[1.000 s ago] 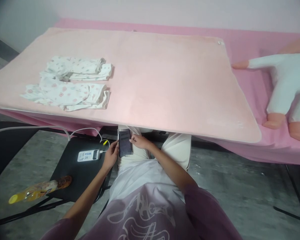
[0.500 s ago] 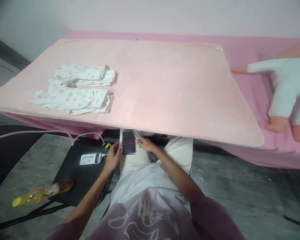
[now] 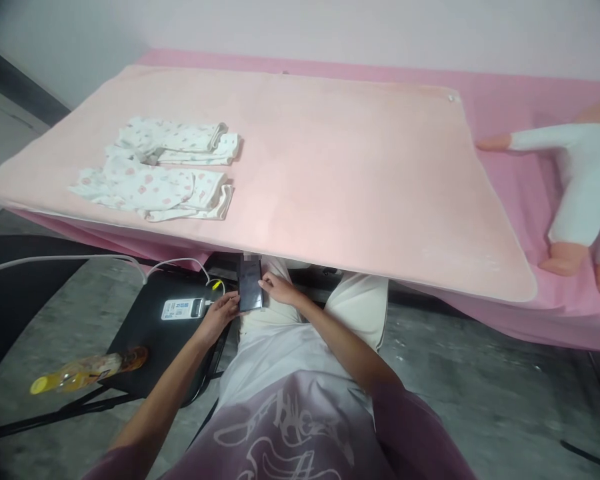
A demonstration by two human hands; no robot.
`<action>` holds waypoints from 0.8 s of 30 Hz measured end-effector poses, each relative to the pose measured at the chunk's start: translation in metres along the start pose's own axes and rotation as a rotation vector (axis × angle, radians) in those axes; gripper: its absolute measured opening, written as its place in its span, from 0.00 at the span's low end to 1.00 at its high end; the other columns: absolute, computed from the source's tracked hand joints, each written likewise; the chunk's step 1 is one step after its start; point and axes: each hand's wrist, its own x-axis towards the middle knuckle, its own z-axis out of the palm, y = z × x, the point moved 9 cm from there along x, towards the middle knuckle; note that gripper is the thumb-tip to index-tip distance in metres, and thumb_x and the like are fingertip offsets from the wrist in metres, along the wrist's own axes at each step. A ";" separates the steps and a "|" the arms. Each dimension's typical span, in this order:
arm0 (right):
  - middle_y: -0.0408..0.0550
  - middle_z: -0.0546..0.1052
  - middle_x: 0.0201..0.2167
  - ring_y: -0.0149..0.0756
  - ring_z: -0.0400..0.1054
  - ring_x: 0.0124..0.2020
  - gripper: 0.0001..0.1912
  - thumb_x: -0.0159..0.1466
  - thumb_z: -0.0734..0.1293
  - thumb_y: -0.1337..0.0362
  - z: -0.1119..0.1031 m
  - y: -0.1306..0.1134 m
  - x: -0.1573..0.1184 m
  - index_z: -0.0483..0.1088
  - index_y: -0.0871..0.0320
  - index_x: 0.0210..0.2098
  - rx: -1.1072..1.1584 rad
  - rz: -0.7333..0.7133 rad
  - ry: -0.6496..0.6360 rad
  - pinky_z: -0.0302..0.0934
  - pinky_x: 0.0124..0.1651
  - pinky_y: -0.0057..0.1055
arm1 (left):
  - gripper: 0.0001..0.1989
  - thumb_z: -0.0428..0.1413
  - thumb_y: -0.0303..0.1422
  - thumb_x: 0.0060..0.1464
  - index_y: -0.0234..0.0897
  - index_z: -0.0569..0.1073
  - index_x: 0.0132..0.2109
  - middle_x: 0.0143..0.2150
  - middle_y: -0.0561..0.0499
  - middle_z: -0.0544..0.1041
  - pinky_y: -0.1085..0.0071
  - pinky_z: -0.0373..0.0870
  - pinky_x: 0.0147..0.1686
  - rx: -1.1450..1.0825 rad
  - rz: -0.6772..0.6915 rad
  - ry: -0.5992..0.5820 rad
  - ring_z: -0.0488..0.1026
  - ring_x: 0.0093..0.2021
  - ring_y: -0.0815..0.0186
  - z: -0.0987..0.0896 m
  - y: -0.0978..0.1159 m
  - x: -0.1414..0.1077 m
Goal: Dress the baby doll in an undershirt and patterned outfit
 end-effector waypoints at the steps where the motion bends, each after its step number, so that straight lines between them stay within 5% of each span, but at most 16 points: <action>1: 0.43 0.78 0.41 0.36 0.72 0.44 0.18 0.78 0.66 0.45 0.007 -0.006 -0.005 0.69 0.54 0.44 0.013 -0.019 -0.041 0.66 0.53 0.32 | 0.39 0.79 0.58 0.40 0.35 0.81 0.50 0.46 0.45 0.84 0.61 0.82 0.47 -0.045 -0.030 -0.013 0.81 0.43 0.60 -0.007 -0.005 -0.013; 6: 0.46 0.81 0.42 0.35 0.74 0.43 0.24 0.80 0.63 0.40 0.016 -0.028 -0.035 0.76 0.55 0.50 0.095 -0.102 -0.281 0.68 0.51 0.31 | 0.37 0.79 0.53 0.43 0.36 0.83 0.54 0.51 0.44 0.85 0.65 0.83 0.46 -0.105 -0.114 0.106 0.84 0.48 0.56 -0.075 -0.052 -0.089; 12: 0.49 0.81 0.41 0.36 0.71 0.39 0.32 0.77 0.62 0.33 -0.058 -0.008 -0.063 0.78 0.57 0.49 0.084 -0.097 -0.029 0.68 0.49 0.34 | 0.34 0.80 0.46 0.33 0.45 0.81 0.49 0.45 0.50 0.85 0.60 0.85 0.47 -0.271 -0.157 0.499 0.84 0.45 0.56 -0.168 -0.127 -0.157; 17: 0.48 0.79 0.37 0.37 0.70 0.36 0.34 0.74 0.63 0.31 -0.086 0.017 -0.085 0.77 0.57 0.47 0.108 -0.059 0.102 0.68 0.47 0.36 | 0.25 0.73 0.45 0.41 0.42 0.74 0.43 0.32 0.55 0.76 0.57 0.84 0.48 -0.235 -0.105 0.701 0.77 0.34 0.64 -0.187 -0.127 -0.147; 24: 0.50 0.80 0.39 0.41 0.74 0.42 0.32 0.76 0.62 0.33 -0.108 0.040 -0.127 0.77 0.55 0.48 0.019 -0.023 0.212 0.70 0.50 0.37 | 0.18 0.66 0.46 0.61 0.40 0.70 0.41 0.31 0.54 0.74 0.57 0.83 0.48 -0.042 -0.155 0.721 0.77 0.33 0.65 -0.207 -0.132 -0.116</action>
